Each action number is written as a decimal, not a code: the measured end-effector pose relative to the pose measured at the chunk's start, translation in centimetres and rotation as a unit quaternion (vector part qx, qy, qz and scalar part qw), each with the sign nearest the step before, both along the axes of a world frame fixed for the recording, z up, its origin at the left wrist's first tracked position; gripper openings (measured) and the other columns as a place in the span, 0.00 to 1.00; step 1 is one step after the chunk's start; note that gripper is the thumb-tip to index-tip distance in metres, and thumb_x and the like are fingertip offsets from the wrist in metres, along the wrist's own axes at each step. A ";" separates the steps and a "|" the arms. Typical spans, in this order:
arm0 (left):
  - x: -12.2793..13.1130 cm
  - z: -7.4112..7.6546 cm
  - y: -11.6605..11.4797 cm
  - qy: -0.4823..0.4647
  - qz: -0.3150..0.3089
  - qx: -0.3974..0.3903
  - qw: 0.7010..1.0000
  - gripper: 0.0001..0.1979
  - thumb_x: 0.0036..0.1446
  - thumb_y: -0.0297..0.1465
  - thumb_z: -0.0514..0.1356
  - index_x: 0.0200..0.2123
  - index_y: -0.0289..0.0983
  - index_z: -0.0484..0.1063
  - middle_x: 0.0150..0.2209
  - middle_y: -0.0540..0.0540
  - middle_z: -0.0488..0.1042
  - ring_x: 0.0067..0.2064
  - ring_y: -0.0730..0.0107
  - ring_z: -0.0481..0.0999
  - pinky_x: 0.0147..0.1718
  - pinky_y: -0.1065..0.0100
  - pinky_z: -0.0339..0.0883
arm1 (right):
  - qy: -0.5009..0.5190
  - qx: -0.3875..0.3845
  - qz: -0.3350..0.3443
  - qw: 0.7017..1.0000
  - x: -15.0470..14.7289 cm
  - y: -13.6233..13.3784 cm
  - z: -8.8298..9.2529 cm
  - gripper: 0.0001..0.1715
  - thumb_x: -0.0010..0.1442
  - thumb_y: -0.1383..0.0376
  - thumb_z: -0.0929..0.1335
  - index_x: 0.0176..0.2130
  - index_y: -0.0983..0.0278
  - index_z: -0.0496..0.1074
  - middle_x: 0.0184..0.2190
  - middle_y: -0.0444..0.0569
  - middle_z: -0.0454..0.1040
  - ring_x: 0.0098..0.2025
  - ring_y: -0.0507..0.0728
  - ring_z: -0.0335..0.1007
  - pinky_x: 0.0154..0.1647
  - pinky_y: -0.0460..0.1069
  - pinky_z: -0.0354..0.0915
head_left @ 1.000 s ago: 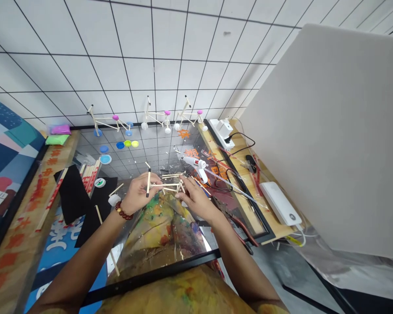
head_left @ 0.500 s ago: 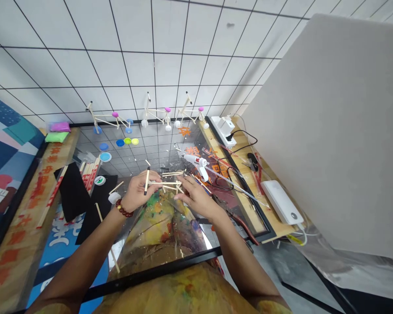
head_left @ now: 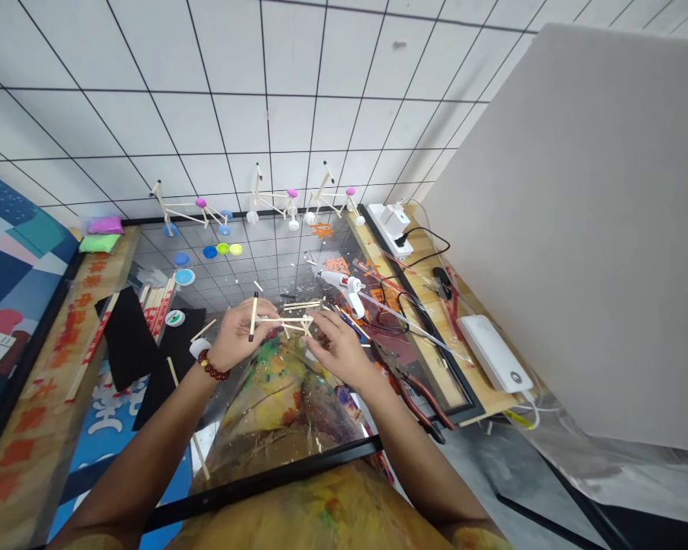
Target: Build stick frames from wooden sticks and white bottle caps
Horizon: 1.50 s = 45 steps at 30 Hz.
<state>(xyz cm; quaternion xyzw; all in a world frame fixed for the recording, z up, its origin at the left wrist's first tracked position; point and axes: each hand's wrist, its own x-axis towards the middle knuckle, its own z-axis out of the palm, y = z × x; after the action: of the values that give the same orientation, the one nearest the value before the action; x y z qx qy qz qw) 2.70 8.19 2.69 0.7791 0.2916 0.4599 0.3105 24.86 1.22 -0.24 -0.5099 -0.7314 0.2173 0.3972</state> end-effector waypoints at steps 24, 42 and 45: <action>-1.1 -1.1 0.8 -0.013 -0.054 -0.024 0.998 0.03 0.56 0.27 0.67 0.35 0.40 0.78 0.35 0.45 0.80 0.41 0.61 0.81 0.45 0.56 0.75 | 0.200 -0.040 -0.007 0.979 -0.2 0.5 -1.1 0.16 0.62 0.56 0.70 0.48 0.59 0.78 0.42 0.51 0.76 0.41 0.56 0.71 0.41 0.51 0.68; -2.6 -0.3 -1.1 0.053 0.070 -0.069 0.994 0.31 0.50 0.37 0.71 0.58 0.41 0.71 0.58 0.37 0.71 0.60 0.50 0.72 0.58 0.50 0.68 | 0.221 -0.031 -0.019 0.975 -0.8 0.1 -1.0 0.16 0.56 0.60 0.75 0.46 0.56 0.81 0.36 0.46 0.67 0.34 0.53 0.64 0.31 0.48 0.62; -3.1 -0.9 -1.9 0.037 0.084 -0.100 0.991 0.36 0.50 0.37 0.72 0.62 0.42 0.66 0.62 0.37 0.67 0.61 0.51 0.70 0.59 0.52 0.68 | 0.221 -0.043 -0.021 0.974 -1.1 0.1 -1.1 0.16 0.55 0.58 0.76 0.45 0.56 0.81 0.35 0.46 0.67 0.34 0.53 0.64 0.31 0.48 0.61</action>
<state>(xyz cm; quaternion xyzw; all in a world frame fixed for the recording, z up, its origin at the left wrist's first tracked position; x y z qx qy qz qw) -0.40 6.31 1.83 0.7333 0.4116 0.4238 0.3367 23.79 1.28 -1.29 -0.4811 -0.6048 0.3471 0.5313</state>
